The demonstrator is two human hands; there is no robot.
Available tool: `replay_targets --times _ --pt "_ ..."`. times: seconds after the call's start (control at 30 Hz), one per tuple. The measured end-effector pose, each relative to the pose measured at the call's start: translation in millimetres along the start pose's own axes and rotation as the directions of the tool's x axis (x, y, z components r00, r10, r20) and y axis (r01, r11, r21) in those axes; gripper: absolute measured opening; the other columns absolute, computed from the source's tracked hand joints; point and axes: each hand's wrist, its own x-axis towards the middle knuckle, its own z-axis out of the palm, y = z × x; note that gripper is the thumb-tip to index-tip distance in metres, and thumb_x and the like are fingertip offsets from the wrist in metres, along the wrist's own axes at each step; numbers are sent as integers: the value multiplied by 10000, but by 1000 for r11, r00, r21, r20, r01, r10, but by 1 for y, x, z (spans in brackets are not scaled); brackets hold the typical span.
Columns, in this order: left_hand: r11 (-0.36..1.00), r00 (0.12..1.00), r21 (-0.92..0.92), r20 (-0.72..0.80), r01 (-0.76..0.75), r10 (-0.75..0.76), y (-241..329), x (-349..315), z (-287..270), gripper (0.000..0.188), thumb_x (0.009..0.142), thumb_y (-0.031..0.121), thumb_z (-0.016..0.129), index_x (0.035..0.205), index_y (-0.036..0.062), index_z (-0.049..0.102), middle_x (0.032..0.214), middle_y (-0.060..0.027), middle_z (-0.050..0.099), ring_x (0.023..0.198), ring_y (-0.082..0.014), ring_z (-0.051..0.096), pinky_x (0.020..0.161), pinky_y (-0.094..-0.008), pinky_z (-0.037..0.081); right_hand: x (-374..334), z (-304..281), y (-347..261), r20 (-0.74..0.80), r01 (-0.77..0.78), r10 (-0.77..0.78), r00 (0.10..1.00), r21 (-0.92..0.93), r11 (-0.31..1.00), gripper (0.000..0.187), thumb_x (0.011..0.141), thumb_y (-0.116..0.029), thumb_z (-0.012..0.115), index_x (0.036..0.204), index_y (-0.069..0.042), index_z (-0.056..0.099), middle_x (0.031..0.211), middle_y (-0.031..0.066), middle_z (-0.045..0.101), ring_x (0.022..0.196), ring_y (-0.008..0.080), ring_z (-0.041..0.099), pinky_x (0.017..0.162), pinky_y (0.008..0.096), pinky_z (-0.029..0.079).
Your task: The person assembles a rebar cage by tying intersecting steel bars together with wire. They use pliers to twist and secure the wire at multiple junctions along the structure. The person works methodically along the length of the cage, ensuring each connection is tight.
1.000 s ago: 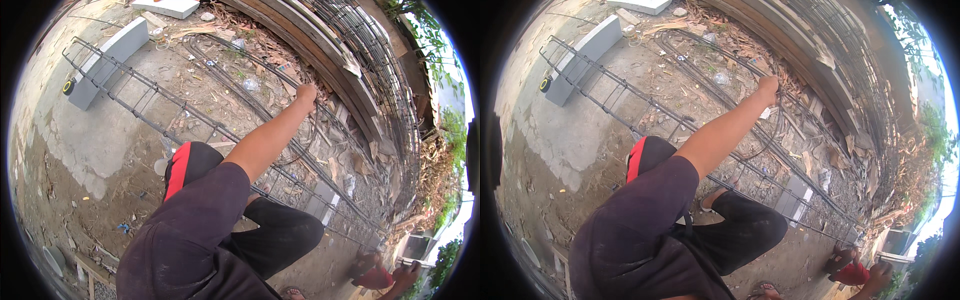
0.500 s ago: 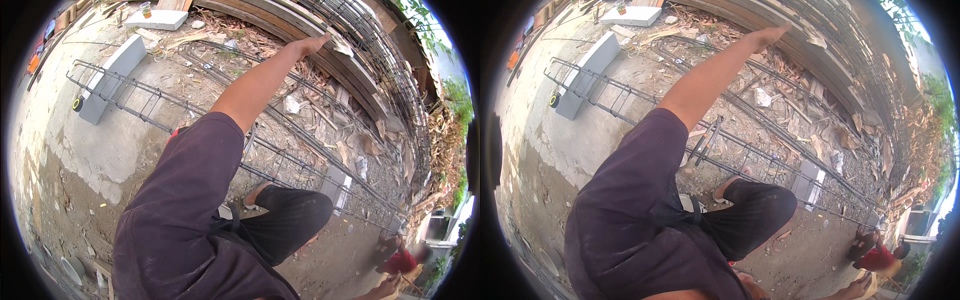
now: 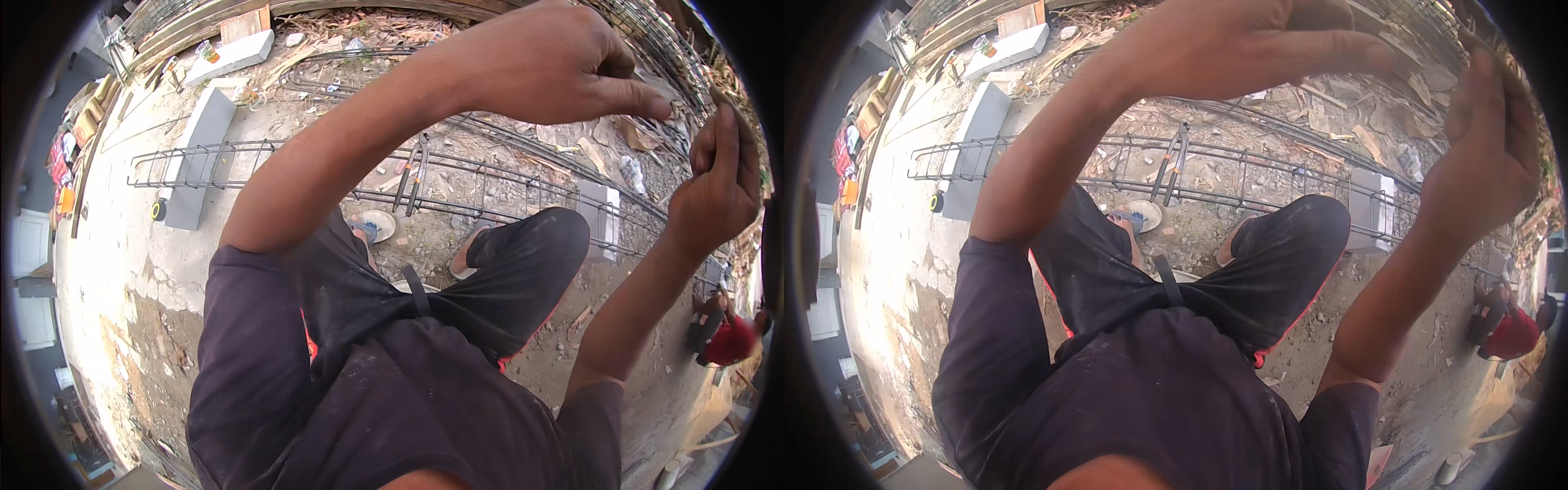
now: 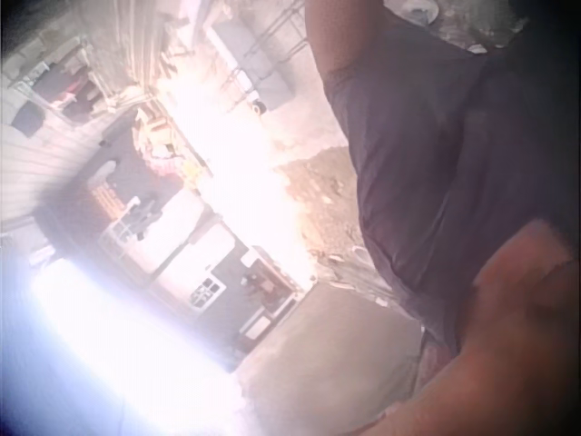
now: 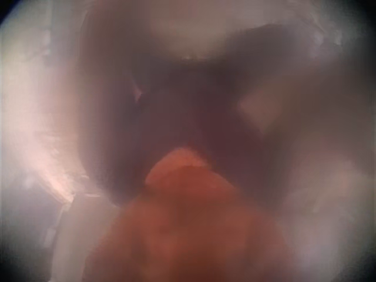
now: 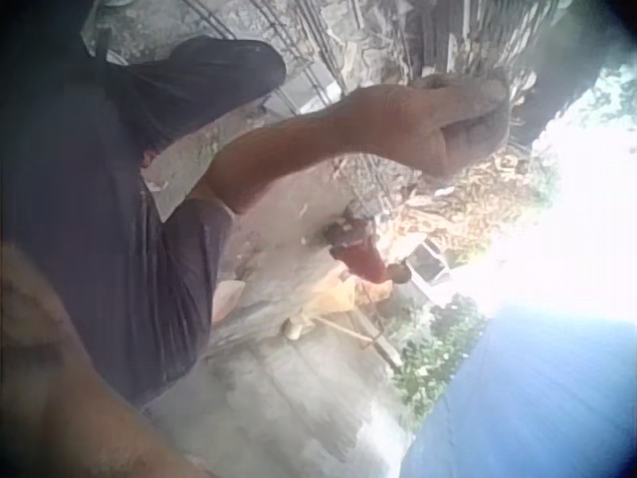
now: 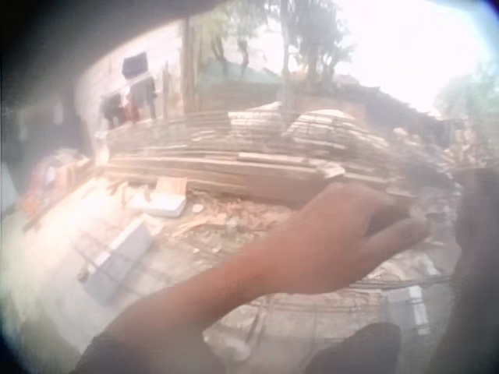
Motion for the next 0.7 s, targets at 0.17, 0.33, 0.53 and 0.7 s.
replay_targets --times 0.17,0.33,0.53,0.7 --pt "903 940 -263 74 340 -333 71 -9 -106 458 1038 491 647 1041 48 761 901 -68 748 870 -171 692 826 -361 553 -33 38 -21 71 45 -56 996 156 987 172 1002 -98 690 1111 -5 787 891 60 710 812 125 624 733 258 472" --pt "788 793 -153 -36 597 -608 102 -50 -67 485 1030 542 651 992 68 746 788 -26 686 801 -136 661 752 -284 518 -43 49 -28 71 61 -75 995 180 982 181 992 -121 698 1063 29 770 922 47 729 798 127 636 743 308 509" --pt "638 688 -734 -340 231 -641 104 -78 -68 454 1080 316 620 674 208 448 577 86 343 496 -60 292 464 -246 226 -38 56 -22 109 -206 183 977 256 944 246 1034 -224 683 1136 -15 765 892 56 732 795 148 626 761 327 514" --pt "722 566 -649 -697 -239 -440 86 -33 -101 446 1049 217 640 662 199 419 556 76 322 473 -63 275 440 -254 224 -170 111 -68 825 -609 37 563 384 694 463 1046 -456 678 1026 -6 788 751 3 677 731 79 589 633 294 467"
